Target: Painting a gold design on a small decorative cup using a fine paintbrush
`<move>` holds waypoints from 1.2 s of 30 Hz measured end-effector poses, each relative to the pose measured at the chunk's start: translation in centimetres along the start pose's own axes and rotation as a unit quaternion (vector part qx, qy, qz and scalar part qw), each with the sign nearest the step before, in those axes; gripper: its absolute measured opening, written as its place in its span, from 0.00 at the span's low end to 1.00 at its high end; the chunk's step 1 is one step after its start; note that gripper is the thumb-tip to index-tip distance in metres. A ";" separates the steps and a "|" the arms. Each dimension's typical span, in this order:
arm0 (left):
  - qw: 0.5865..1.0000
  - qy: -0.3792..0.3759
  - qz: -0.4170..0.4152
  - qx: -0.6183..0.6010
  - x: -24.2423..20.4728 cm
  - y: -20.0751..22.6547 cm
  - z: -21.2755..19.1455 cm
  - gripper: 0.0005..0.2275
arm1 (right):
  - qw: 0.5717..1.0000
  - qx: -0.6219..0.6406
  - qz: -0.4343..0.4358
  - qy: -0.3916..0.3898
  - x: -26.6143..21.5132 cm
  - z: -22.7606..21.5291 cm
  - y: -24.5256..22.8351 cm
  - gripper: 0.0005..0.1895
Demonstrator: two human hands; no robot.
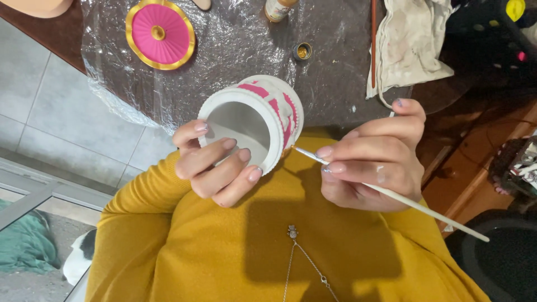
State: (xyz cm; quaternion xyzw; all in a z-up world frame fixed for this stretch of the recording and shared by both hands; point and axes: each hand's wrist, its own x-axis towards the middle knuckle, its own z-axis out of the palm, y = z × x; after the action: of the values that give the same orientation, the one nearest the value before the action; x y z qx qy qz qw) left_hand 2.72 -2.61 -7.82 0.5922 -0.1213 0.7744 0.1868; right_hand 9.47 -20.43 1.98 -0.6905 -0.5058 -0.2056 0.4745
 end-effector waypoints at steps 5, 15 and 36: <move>1.000 -0.014 0.002 0.003 0.2 0.2 -0.3 0.08 | 1.000 0.001 0.009 0.004 0.2 0.2 -0.2 0.06; 1.000 -0.021 -0.005 0.010 0.2 0.5 -0.4 0.08 | 0.999 0.005 0.015 -0.045 0.3 -0.6 -0.1 0.06; 0.999 -0.039 -0.010 0.007 0.3 0.7 -0.6 0.08 | 0.998 0.010 0.005 -0.057 0.2 -0.8 0.0 0.06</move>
State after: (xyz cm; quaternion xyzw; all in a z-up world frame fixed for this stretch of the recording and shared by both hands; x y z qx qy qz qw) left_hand 1.81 -2.92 -7.72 0.6242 -0.1170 0.7498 0.1855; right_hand 9.74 -21.00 2.54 -0.6987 -0.5306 -0.1589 0.4528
